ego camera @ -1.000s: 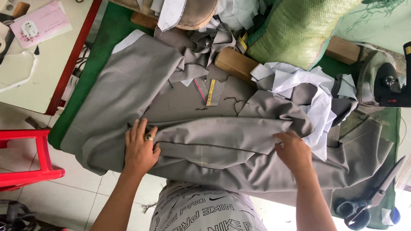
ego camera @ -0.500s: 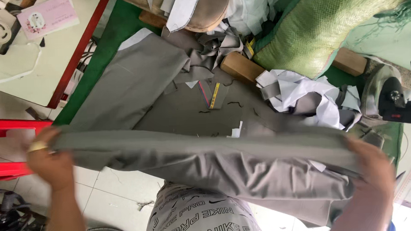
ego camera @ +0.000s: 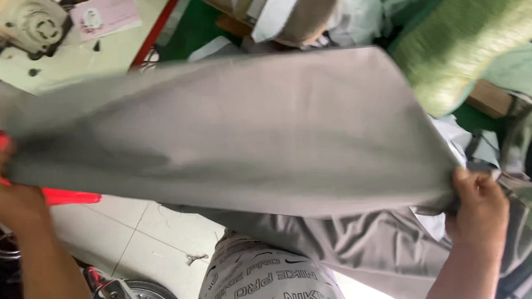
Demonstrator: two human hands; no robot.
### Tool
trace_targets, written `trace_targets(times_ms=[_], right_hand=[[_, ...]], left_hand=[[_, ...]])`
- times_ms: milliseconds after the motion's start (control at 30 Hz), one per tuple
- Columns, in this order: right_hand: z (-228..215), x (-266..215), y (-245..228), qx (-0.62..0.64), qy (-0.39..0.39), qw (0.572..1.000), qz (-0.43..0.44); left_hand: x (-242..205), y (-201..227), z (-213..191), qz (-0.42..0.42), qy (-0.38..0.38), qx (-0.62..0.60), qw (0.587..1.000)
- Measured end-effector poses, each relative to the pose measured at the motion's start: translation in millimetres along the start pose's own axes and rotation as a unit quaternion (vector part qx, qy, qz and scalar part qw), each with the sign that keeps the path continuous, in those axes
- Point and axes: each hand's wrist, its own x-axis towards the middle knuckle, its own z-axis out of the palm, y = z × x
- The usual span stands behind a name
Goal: The person uses shears to cut a small piece of gray fabric, then lays out a larger piece of gray fabric on the table, smoothing and folding it while handling the shears.
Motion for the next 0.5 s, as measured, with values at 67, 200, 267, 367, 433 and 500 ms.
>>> trace_targets(times_ms=[67, 200, 267, 367, 433, 500], right_hand=[[13, 2, 28, 0.012, -0.006, 1.0, 0.017], [38, 32, 129, -0.096, -0.039, 0.995, 0.012], [60, 34, 168, -0.143, -0.115, 0.983, 0.023], [79, 25, 218, -0.118, -0.213, 0.966, 0.08], [84, 11, 239, -0.043, -0.233, 0.963, 0.132], [84, 4, 246, -0.045, -0.267, 0.947, 0.173]], left_hand=[[-26, -11, -51, 0.191, -0.079, 0.271, 0.94], [-47, -31, -117, 0.315, -0.141, 0.617, 0.707], [-41, -48, -134, 0.214, -0.107, 0.563, 0.791], [-49, -52, -162, 0.089, -0.086, 0.55, 0.826], [-29, -55, -166, 0.079, -0.105, 0.604, 0.786], [12, -70, -159, -0.326, -0.032, 0.116, 0.938]])
